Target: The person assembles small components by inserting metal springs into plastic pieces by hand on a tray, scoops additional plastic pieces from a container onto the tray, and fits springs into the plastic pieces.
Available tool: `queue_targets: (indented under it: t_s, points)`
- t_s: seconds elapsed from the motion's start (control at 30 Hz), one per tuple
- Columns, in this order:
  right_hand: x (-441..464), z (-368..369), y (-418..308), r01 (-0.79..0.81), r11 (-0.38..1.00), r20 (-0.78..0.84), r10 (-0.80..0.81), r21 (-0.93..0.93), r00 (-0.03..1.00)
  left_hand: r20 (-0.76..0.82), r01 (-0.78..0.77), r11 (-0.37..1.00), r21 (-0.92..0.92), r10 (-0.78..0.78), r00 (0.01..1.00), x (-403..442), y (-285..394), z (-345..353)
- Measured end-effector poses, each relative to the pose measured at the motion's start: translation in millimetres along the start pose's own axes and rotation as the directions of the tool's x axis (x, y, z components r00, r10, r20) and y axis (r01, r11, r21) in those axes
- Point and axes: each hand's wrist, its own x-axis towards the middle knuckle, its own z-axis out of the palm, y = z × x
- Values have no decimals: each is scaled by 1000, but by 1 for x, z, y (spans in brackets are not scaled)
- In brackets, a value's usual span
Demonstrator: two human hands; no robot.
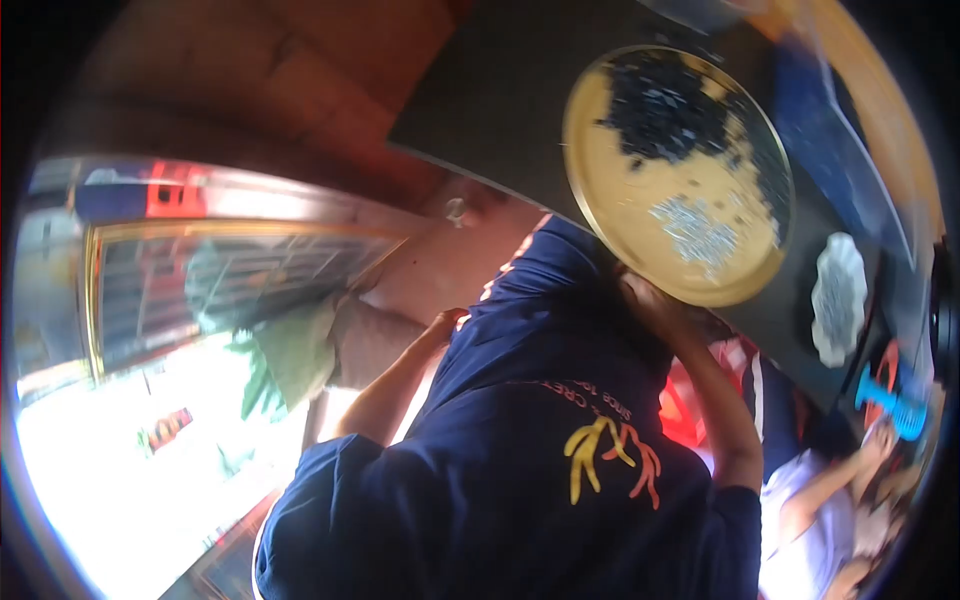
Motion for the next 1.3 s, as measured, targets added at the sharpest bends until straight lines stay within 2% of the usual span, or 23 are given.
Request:
queue_targets:
  t_s: [0.1,0.13,0.2,0.37,0.53,0.73,0.9,1.1,1.3]
  points:
    - [0,42,28,161,986,101,-155,-52,983,-6,7,1000,-12,-7,1000,-4,-23,11]
    - [10,49,31,174,980,317,-134,-100,939,-16,9,1000,-20,-9,1000,-5,-28,14]
    - [27,59,34,224,950,676,-19,-217,737,-35,17,999,-41,-18,999,-8,-39,23]
    - [43,57,63,82,958,706,143,-274,693,-87,32,993,-113,-42,995,-13,-64,39]
    - [57,57,74,77,961,711,140,-264,690,-106,42,988,-147,-58,993,-13,-75,45]
    - [47,60,82,8,985,649,108,-174,753,-74,71,995,-70,-77,994,9,-55,17]
    - [31,78,91,-109,990,591,141,-90,794,-37,131,989,75,-129,991,55,11,-6]
    - [14,108,85,-313,949,572,236,40,786,84,154,901,405,-205,975,137,135,5]
    - [37,128,65,-368,921,579,232,127,782,145,119,798,590,-250,957,193,208,36]
